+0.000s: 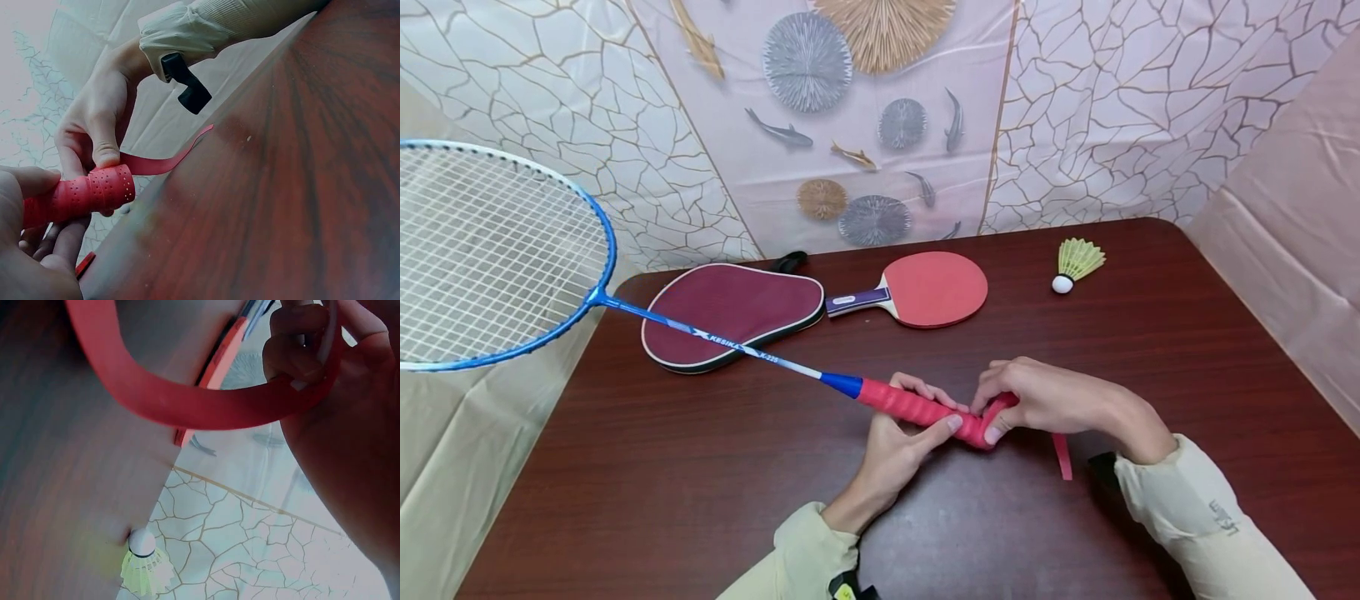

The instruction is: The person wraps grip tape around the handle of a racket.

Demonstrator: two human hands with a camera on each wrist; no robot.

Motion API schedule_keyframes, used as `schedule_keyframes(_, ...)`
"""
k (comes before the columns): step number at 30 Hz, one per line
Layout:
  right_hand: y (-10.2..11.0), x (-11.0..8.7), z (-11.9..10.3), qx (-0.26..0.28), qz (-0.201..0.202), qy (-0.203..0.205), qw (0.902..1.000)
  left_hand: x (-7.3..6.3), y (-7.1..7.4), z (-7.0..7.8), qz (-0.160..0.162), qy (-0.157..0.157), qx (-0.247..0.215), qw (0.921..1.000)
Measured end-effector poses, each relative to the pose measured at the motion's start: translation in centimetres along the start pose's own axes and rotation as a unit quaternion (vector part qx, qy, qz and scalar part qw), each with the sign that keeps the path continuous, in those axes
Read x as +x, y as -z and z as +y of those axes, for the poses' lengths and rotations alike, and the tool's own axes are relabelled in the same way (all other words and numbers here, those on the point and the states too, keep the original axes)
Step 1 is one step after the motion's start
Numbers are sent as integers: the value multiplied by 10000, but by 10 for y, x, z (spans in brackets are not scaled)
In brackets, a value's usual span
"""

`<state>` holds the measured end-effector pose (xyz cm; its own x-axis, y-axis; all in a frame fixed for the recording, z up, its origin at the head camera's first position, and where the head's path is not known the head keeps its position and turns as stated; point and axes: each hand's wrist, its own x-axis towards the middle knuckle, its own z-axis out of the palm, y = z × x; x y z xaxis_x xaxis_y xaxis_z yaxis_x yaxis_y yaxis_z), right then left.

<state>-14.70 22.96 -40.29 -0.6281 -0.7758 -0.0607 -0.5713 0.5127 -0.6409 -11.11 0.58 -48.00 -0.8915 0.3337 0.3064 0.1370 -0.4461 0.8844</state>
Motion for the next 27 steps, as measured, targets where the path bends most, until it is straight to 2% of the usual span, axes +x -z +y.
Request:
schedule_keyframes(6,1,-2,0,96,-64,83,9999,0,0,0,-13,-70,-170,9998)
schedule_keyframes(8,0,-1,-1,21,-93,83,9999,0,-1,-1,9,-111,-73,9999)
schedule_keyframes(13,-2,0,-3,-271,-26,41,9996,-1,-3,-1,185,-174,824,9963)
schedule_keyframes(19,1,-1,-6,-487,214,-140,9985,0,-5,3,-46,-295,470,9985)
schedule_keyframes(20,1,-1,-7,-492,220,-210,9983,1,-6,5,-87,-343,543,9979)
schedule_keyframes(23,2,-2,-9,-422,225,-491,9976,0,-8,16,-68,-494,1196,9916)
schedule_keyframes(25,2,-3,-9,-318,222,-645,9972,-1,-10,23,-32,-426,1436,9887)
schedule_keyframes(27,2,-4,-9,-211,240,-693,9971,-2,-11,27,64,-301,1487,9884)
